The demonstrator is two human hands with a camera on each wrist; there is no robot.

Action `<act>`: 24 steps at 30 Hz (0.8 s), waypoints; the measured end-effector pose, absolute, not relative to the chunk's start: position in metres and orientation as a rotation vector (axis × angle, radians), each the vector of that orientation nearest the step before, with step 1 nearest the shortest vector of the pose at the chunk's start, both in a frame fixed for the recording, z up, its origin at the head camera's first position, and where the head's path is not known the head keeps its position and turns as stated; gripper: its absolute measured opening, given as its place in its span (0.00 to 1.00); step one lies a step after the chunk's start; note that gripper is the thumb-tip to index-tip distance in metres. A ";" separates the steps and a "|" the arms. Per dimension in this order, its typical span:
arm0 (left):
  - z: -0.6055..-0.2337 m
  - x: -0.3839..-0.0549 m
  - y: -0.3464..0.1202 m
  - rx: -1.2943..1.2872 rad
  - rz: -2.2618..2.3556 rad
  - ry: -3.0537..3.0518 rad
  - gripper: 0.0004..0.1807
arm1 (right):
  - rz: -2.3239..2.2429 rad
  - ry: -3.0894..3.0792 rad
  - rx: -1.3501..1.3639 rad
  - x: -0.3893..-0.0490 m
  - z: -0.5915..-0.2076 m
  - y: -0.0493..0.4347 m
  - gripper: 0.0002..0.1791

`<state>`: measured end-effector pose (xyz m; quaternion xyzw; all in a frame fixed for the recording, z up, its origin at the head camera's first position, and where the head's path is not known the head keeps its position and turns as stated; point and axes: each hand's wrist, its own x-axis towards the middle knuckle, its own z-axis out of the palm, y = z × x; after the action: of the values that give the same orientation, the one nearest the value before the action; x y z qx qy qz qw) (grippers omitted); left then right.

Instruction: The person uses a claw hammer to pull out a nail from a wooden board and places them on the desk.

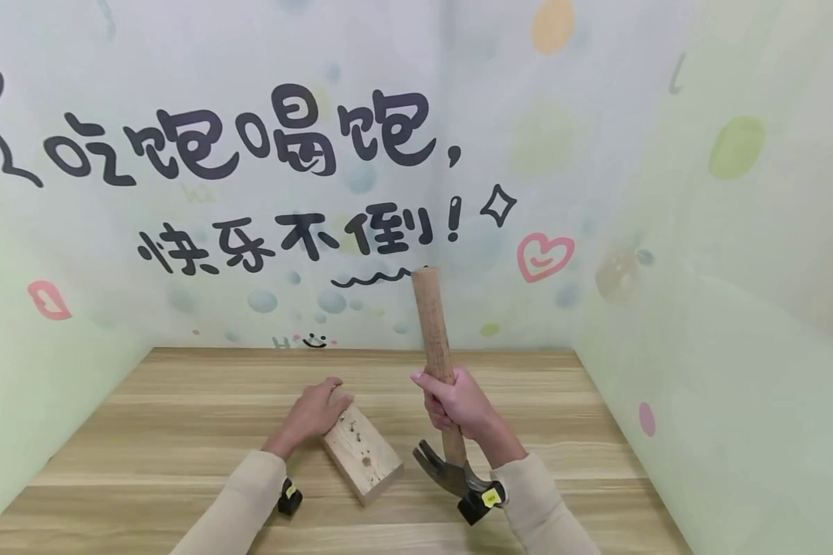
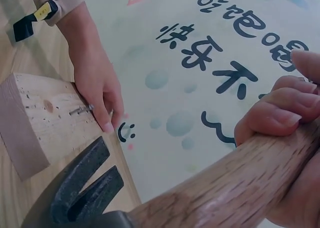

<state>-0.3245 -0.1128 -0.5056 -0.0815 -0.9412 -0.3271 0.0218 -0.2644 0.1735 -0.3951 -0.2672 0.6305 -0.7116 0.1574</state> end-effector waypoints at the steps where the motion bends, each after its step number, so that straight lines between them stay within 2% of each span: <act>1: -0.506 -0.325 -0.111 -0.274 -1.008 -2.914 0.27 | -2.029 1.808 -0.758 -0.264 -0.395 0.171 0.26; 12: -0.506 -0.324 -0.090 -0.469 -0.922 -2.886 0.28 | -1.947 1.874 -0.705 -0.261 -0.395 0.142 0.22; 24: -0.507 -0.317 -0.076 -0.604 -0.903 -2.812 0.22 | -1.775 2.006 -0.584 -0.265 -0.398 0.106 0.22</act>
<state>-0.3167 -0.0759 -0.5070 -0.2001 -0.9309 -0.2989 0.0632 -0.2648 0.1058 -0.3976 -0.2089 0.7170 -0.6347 0.1987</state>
